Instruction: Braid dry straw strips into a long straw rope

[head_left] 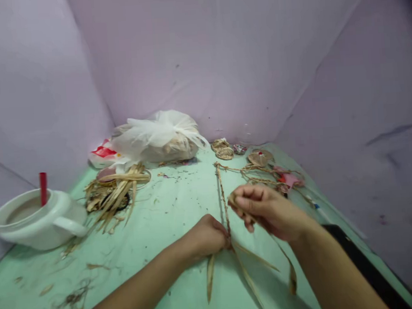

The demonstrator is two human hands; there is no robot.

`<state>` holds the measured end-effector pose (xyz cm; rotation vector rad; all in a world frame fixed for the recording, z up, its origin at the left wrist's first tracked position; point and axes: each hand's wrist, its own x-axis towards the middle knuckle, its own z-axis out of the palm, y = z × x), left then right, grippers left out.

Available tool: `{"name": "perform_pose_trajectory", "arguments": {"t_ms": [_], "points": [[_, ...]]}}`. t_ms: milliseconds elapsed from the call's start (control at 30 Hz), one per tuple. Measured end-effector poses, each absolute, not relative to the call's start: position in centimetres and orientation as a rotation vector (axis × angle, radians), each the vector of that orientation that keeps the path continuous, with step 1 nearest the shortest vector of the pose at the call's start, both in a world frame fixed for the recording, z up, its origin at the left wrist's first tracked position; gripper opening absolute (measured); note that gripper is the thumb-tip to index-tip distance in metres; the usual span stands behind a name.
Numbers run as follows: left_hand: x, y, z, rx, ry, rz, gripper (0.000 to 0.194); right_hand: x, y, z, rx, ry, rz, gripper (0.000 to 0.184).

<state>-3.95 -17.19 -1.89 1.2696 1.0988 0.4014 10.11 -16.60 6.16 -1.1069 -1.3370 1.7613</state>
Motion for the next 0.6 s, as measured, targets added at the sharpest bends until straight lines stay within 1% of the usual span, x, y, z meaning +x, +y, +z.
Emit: {"name": "perform_pose_trajectory", "arguments": {"t_ms": [100, 167, 233, 300, 467, 600], "points": [[-4.1, -17.3, -1.2, 1.292, 1.114, 0.370, 0.004, 12.0, -18.3, 2.1, -1.362, -1.232, 1.683, 0.024], [-4.1, -17.4, -1.0, 1.298, 1.114, 0.341, 0.009, 12.4, -18.7, 0.7, -1.462, -1.265, 1.625, 0.022], [-4.1, -17.4, -0.8, 1.300, 1.125, 0.306, 0.013, 12.6, -18.9, 0.1, -1.510, -1.338, 1.560, 0.017], [-4.1, -17.4, -0.7, 1.302, 1.137, 0.272, 0.012, 12.7, -18.9, -0.1, -1.548, -1.374, 1.522, 0.013], [-3.9, -17.3, -0.4, 1.310, 1.158, 0.262, 0.008, 13.0, -19.2, -0.3, -1.505, -1.389, 1.648, 0.008], [-3.8, -17.3, -0.1, 1.311, 1.188, 0.238, 0.009, 13.0, -19.2, -1.0, -1.466, -1.447, 1.651, 0.006]]}}
